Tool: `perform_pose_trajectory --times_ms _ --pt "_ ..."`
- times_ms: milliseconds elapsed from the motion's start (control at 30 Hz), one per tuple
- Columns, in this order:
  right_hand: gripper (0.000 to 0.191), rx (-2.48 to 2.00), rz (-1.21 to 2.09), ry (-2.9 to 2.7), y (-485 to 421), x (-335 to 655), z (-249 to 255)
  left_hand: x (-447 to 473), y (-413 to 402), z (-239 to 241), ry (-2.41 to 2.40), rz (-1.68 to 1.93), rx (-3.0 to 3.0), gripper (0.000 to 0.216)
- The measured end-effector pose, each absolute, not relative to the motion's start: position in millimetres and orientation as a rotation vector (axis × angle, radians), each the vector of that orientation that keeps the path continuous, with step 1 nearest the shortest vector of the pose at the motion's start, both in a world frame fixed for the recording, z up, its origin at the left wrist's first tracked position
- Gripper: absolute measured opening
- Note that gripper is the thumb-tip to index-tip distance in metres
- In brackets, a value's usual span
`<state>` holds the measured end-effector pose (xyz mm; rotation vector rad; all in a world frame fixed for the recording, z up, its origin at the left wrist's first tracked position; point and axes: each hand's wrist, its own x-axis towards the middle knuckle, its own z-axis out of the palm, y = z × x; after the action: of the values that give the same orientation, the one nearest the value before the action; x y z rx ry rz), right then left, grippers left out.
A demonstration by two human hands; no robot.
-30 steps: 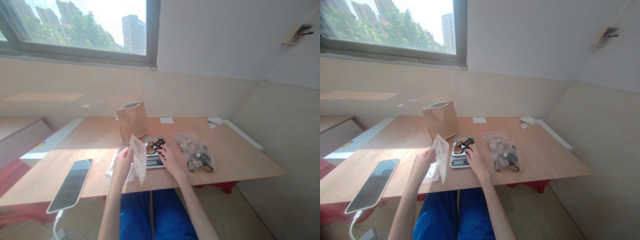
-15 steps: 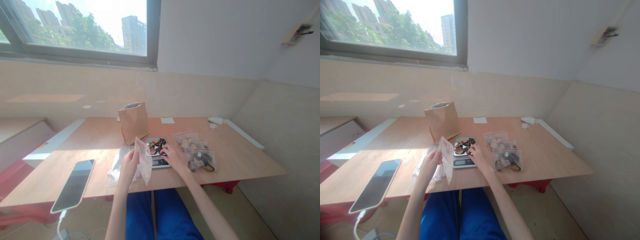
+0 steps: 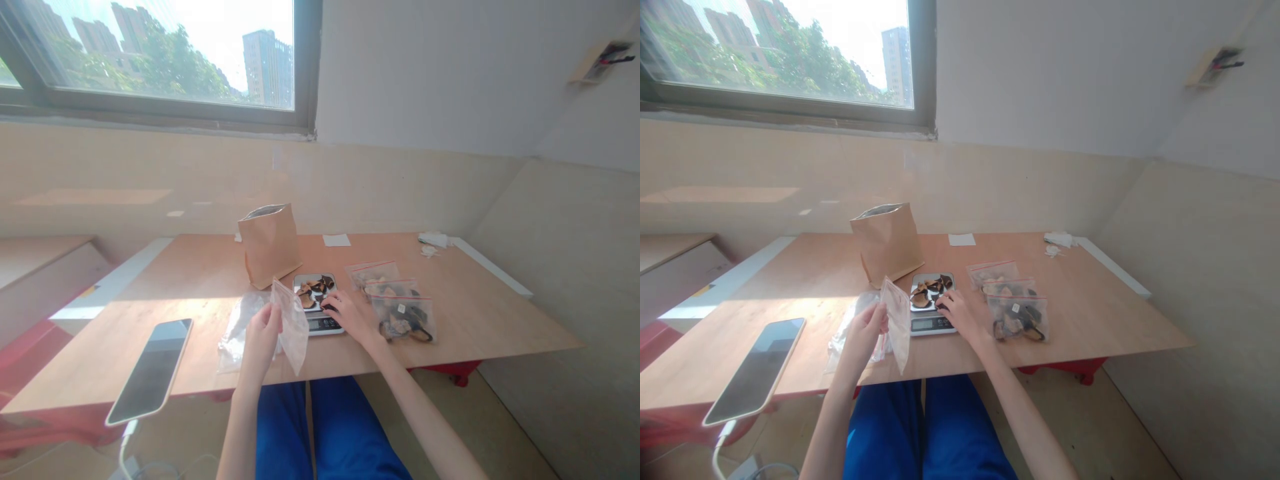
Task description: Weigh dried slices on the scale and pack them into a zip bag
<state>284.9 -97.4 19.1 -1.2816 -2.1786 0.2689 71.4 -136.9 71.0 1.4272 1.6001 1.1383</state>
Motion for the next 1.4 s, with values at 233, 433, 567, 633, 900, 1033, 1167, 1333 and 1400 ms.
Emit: perform_pose_trajectory --times_ms 233,433,567,633,900,1033,1167,1333,1400 --pt "0.016 -1.271 0.414 -1.904 -102 280 35 73 -136 72 1.593 1.167 1.433 0.041" --pt "0.022 -1.171 0.871 -1.503 -112 256 79 78 -138 73 1.578 1.228 1.46 0.039" --pt "0.024 -1.113 1.065 -1.55 -116 243 109 83 -140 71 1.57 1.27 1.491 0.039" --pt "0.022 -1.163 1.101 -1.59 -117 237 120 84 -140 70 1.564 1.286 1.511 0.039" --pt "0.019 -1.207 1.038 -1.659 -118 220 127 83 -142 70 1.534 1.309 1.446 0.041" --pt "0.019 -1.204 0.728 -1.705 -106 228 113 78 -144 69 1.57 1.324 1.392 0.04" --pt "0.023 -1.194 0.352 -2.002 -89 238 86 75 -146 69 1.61 1.378 1.306 0.038" --pt "0.039 -1.195 0.101 -2.377 -76 234 46 74 -149 67 1.579 1.465 1.234 0.038" --pt "0.039 -1.204 0.008 -2.435 -76 228 36 74 -149 65 1.528 1.513 1.219 0.037"
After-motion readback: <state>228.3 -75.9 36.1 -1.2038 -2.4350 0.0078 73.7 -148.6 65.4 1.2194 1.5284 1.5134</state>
